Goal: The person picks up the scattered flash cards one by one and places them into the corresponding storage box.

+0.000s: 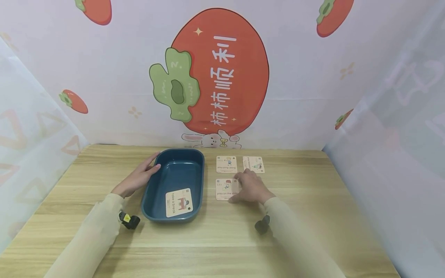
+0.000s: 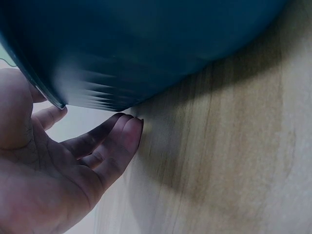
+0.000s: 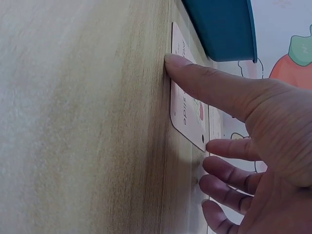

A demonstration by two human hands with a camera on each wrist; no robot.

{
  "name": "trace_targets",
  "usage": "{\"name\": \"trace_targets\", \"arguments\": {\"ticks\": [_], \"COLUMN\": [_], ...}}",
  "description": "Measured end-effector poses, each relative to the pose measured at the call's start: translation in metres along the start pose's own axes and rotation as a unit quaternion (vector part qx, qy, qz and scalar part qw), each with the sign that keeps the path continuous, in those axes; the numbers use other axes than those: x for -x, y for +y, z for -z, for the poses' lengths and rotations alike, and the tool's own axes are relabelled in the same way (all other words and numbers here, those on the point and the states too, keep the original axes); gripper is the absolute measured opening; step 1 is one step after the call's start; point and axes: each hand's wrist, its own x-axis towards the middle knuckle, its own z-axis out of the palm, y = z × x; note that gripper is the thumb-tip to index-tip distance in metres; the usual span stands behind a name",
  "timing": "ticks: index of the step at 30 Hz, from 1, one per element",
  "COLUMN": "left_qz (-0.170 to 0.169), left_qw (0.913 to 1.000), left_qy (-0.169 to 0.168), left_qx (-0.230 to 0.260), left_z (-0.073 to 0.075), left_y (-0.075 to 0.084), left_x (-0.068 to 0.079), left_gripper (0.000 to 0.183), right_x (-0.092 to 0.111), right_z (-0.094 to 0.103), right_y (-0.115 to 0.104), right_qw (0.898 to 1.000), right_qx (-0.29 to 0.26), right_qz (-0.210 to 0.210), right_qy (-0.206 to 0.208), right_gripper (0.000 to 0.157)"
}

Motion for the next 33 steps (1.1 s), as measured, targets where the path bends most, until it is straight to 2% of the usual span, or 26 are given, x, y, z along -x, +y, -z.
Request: {"name": "trace_targets", "arguments": {"ticks": [8, 28, 33], "left_qz": [0.000, 0.001, 0.002], "left_qw": [1.0000, 1.0000, 1.0000], "left_qy": [0.000, 0.000, 0.003], "left_qx": [-0.002, -0.002, -0.005], "left_z": [-0.0003, -0.0004, -0.0006], "left_y": [-0.0006, -0.0005, -0.0003], "left_x": [-0.0003, 0.0001, -0.0004], "left_gripper": [0.065, 0.065, 0.064], "right_x": [-0.0015, -0.0038, -0.0034], "right_z": [-0.0007, -0.0017, 0.0009], "right_y": [0.0010, -0.0018, -0.0026], "right_qw": [1.000, 0.999, 0.998], "right_qx": [-0.011, -0.044, -0.061], "right_qz": [-0.010, -0.026, -0.028], "right_qy": [0.003, 0.014, 0.023], "right_gripper": [0.076, 0.080, 0.075]}}
